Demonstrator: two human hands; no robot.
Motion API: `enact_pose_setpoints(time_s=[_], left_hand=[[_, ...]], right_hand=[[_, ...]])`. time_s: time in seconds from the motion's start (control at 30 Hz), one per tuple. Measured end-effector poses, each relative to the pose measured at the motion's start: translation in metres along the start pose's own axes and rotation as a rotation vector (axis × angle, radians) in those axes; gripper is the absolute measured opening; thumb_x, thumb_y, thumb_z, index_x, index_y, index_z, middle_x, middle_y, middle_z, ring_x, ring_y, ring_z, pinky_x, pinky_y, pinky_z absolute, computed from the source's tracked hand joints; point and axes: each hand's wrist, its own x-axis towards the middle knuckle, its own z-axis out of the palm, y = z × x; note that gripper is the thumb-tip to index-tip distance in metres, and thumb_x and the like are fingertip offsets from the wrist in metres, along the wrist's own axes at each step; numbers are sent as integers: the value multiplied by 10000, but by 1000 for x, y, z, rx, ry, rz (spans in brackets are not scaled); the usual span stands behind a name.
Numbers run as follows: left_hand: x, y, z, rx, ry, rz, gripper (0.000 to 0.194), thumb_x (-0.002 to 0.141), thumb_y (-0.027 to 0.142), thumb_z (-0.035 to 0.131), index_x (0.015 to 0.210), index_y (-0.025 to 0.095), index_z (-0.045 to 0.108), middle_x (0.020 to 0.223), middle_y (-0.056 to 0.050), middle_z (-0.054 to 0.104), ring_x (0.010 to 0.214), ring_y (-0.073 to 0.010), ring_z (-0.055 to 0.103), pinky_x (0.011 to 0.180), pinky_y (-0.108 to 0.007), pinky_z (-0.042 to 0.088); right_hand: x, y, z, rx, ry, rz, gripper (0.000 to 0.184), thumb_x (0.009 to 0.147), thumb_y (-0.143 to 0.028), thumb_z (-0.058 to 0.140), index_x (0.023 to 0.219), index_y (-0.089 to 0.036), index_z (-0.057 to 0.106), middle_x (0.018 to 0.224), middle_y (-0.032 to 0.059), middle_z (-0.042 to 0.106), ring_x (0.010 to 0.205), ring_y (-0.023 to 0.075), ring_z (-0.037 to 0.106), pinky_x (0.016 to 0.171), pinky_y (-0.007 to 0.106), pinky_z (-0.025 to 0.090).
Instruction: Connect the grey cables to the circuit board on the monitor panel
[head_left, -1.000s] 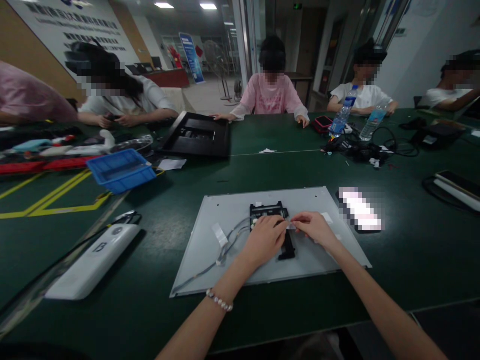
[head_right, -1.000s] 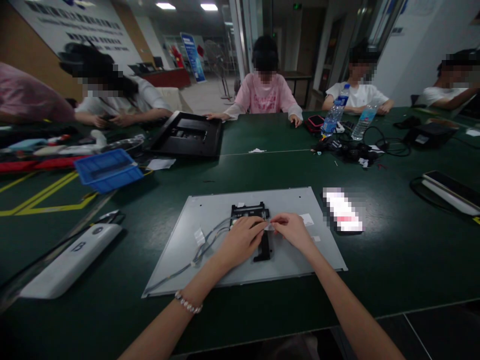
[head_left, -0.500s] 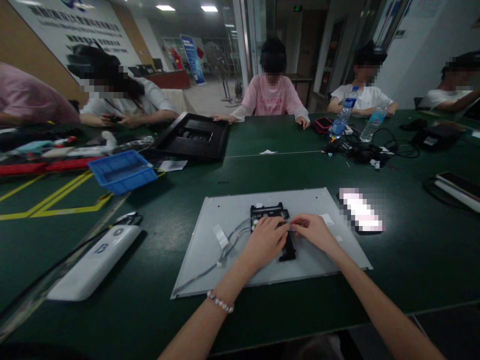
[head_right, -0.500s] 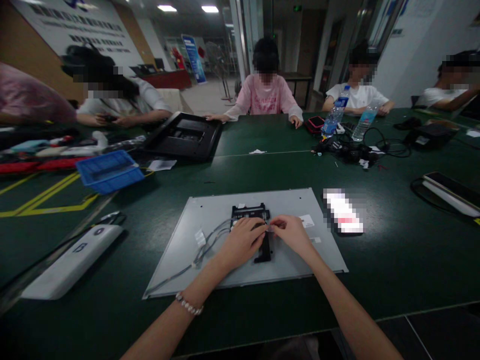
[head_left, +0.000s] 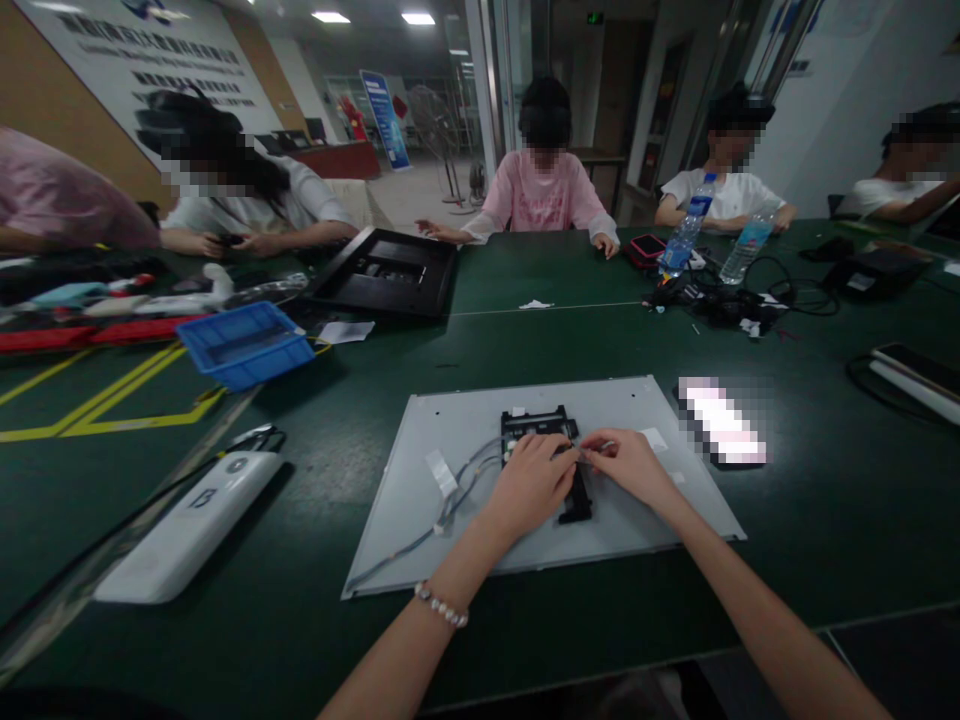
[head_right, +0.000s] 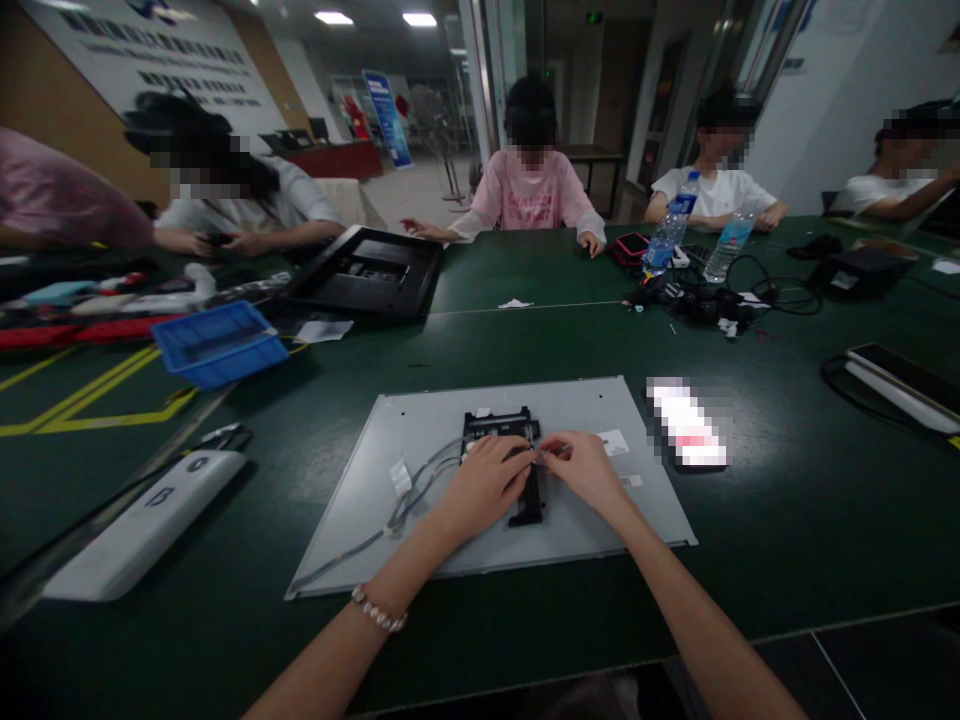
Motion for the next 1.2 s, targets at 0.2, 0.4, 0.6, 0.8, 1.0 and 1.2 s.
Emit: enact_pose_setpoints(time_s=[0.2, 0.4, 0.6, 0.8, 1.0, 1.2], left_hand=[[0, 1, -1, 7, 5, 4, 251, 927, 209, 393, 1115, 211, 559, 1122, -62, 541, 1016, -209, 500, 919, -397, 383], [-1, 0, 1, 14, 4, 2, 254, 922, 202, 402, 1125, 217, 554, 1128, -60, 538, 1019, -210, 498, 921, -395, 384], [-1, 0, 2, 14, 6, -5, 247, 917, 204, 414, 1119, 218, 555, 1128, -61, 543, 1029, -211, 504, 929, -399, 381], [-1, 0, 2, -8, -2, -14, 276, 921, 208, 394, 1169, 210, 517, 1136, -61, 556, 1038, -211, 514, 935, -398, 381], [-1, 0, 3, -20, 14, -45, 377, 916, 233, 401, 1286, 166, 408, 1171, -84, 561, 1084, -220, 511, 966, -403, 365], [-3, 0, 4, -27, 23, -52, 394, 893, 209, 416, 1284, 168, 410, 1194, -86, 553, 1102, -225, 504, 983, -408, 351]], right_hand=[[-1, -3, -1, 30, 2, 48, 153, 740, -222, 584, 840, -164, 684, 783, 42, 700, 596, 143, 639, 530, 236, 512], [-2, -3, -1, 34, 5, 61, 158, 741, -231, 588, 845, -163, 685, 782, 42, 698, 589, 139, 635, 521, 229, 504], [0, 0, 1, 48, -5, 47, 168, 740, -224, 589, 854, -156, 691, 786, 49, 700, 615, 146, 645, 566, 243, 510], [1, 0, -3, 15, 12, 64, 179, 748, -244, 585, 864, -165, 696, 795, 49, 706, 595, 140, 639, 464, 203, 456], [3, 4, -8, 63, -10, 112, 186, 742, -241, 584, 866, -163, 699, 749, 50, 698, 611, 141, 632, 383, 169, 393], [3, 3, -9, 105, -30, 137, 187, 729, -223, 586, 859, -156, 702, 680, 34, 677, 577, 129, 605, 389, 174, 394]])
